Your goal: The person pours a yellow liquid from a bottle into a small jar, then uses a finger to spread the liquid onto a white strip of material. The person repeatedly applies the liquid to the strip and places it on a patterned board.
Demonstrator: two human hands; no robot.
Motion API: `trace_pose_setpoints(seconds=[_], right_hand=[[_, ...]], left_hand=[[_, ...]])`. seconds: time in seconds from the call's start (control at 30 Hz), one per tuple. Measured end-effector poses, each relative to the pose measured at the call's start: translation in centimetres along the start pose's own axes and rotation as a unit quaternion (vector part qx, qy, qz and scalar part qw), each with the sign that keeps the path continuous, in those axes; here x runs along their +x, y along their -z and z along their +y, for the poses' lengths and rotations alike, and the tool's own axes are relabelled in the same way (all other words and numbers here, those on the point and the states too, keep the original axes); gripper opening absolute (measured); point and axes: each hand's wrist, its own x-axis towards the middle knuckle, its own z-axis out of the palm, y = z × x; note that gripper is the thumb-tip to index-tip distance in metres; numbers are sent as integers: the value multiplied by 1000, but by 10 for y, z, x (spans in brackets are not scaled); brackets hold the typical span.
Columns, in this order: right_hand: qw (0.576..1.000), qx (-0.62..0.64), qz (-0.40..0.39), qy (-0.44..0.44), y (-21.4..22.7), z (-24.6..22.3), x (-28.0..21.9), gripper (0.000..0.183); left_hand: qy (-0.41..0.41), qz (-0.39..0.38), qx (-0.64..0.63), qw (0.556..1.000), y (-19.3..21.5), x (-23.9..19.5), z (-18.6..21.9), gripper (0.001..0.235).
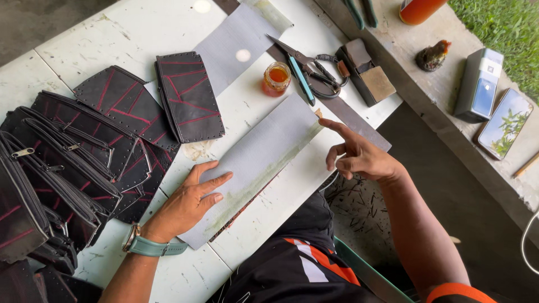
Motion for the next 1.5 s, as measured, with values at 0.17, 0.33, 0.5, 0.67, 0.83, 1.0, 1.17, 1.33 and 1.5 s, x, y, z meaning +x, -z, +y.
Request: trace_pose_setpoints(seconds=[0.17, 0.33, 0.5, 0.67, 0.83, 1.0, 1.17, 1.33, 1.5], right_hand=[[999, 28, 4, 17, -1, 1, 8, 103], [990, -34, -34, 134, 3, -56, 15, 103], [958, -246, -3, 147, -11, -121, 64, 101], [930, -341, -98, 97, -15, -129, 48, 71], [995, -36, -73, 50, 18, -45, 2, 102], [999, 50, -17, -8, 7, 3, 11, 99], [999, -11, -1, -39, -1, -9, 14, 100], [960, -253, -77, -94, -75, -14, 16, 113], [912, -360, -171, -94, -172, -27, 3, 102]], left_hand=[[37, -16, -20, 999, 1, 0, 4, 47], [62, -20, -27, 998, 1, 0, 5, 46], [31, -8, 2, 999, 1, -1, 7, 46], [11, -3, -3, 1000, 2, 0, 5, 46], [11, -9, 6, 1000, 4, -1, 1, 46], [31, -17, -10, 999, 3, -2, 0, 46], [-16, -2, -9, 1000, 0, -1, -4, 46], [25, -14, -34, 999, 0, -2, -9, 45], [-8, 10, -30, 999, -2, -5, -6, 44]])
